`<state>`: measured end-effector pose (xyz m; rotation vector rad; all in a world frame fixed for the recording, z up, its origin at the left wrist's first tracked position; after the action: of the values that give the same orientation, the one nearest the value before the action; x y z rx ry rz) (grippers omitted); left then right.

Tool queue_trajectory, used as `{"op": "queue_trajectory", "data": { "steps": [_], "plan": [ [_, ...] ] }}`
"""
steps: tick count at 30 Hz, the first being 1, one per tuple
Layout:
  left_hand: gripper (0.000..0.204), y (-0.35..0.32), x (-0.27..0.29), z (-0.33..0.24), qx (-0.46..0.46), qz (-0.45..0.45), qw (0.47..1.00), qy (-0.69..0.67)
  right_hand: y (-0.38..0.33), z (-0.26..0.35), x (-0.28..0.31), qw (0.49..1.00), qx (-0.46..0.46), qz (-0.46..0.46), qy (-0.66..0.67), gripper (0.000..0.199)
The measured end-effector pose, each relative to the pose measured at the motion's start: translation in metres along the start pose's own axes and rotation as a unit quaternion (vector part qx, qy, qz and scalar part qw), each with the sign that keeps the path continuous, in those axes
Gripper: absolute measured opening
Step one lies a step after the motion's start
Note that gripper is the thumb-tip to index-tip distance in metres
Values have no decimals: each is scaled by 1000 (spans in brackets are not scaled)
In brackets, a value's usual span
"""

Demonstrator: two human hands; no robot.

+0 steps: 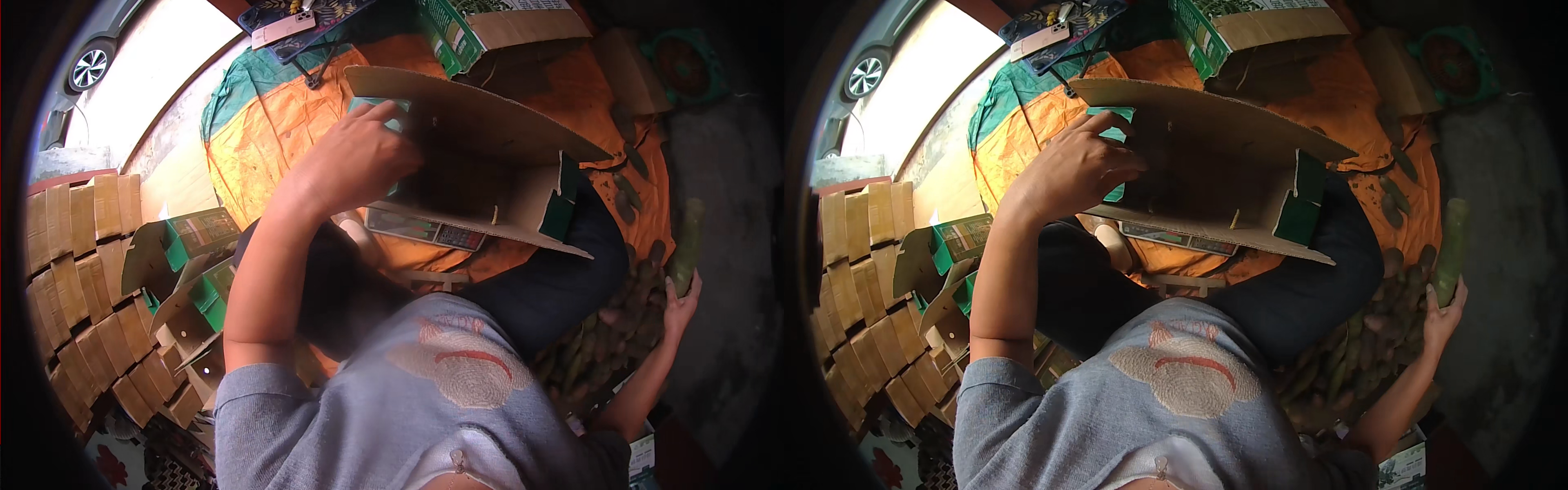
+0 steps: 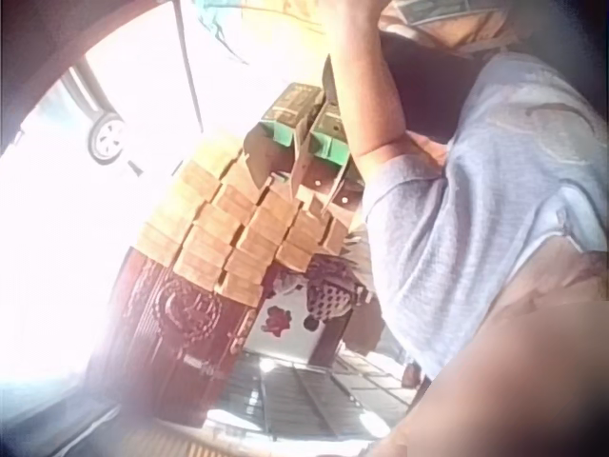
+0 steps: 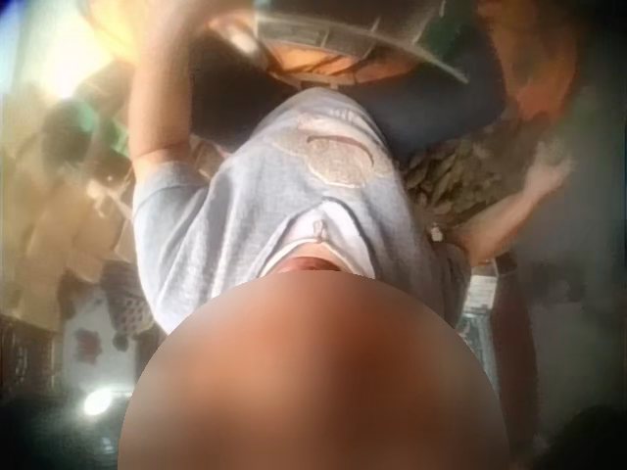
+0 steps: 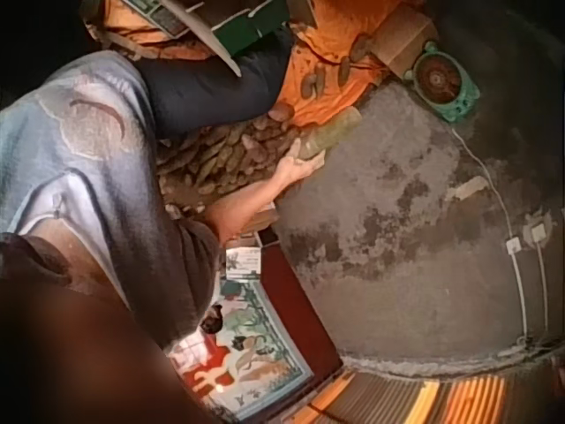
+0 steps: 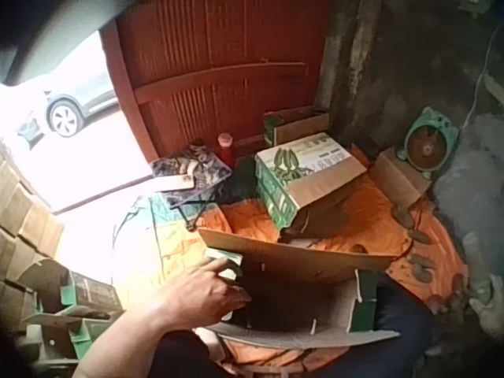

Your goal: Packing sweet potatoes into cardboard boxes and weighing them.

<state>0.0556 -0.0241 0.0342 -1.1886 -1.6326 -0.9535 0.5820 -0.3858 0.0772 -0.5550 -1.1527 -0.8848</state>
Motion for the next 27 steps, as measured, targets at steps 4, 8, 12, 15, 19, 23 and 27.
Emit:
{"op": "queue_trajectory", "data": {
  "steps": [4,8,12,15,19,23,27],
  "plan": [
    [16,-4,13,0,5,-2,1000,24,-28,175,11,986,141,88,-8,59],
    [16,-26,30,12,52,-65,996,38,-52,300,-11,946,255,190,-66,62],
    [18,-44,31,30,83,-125,987,65,-77,374,-65,871,351,329,-99,59],
    [24,-55,33,38,110,-159,978,77,-92,410,-113,821,400,388,-124,52],
    [33,-57,38,44,122,-158,976,86,-110,432,-203,757,391,455,-258,47],
    [37,-59,30,52,132,-146,977,83,-120,443,-299,727,325,486,-360,34],
    [37,-66,31,55,112,-216,964,105,-123,430,-374,717,297,495,-391,47]
  ]
}}
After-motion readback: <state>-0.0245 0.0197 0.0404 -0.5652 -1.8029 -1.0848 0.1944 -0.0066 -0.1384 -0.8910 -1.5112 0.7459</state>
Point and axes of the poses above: each hand's wrist, its own y-axis towards the middle knuckle, its own x-axis out of the back of the hand, z = x × y, the point moved 5 cm from there along y, towards the middle knuckle, and after that the axes turned 15 degrees about -x, right-handed, at the moved point
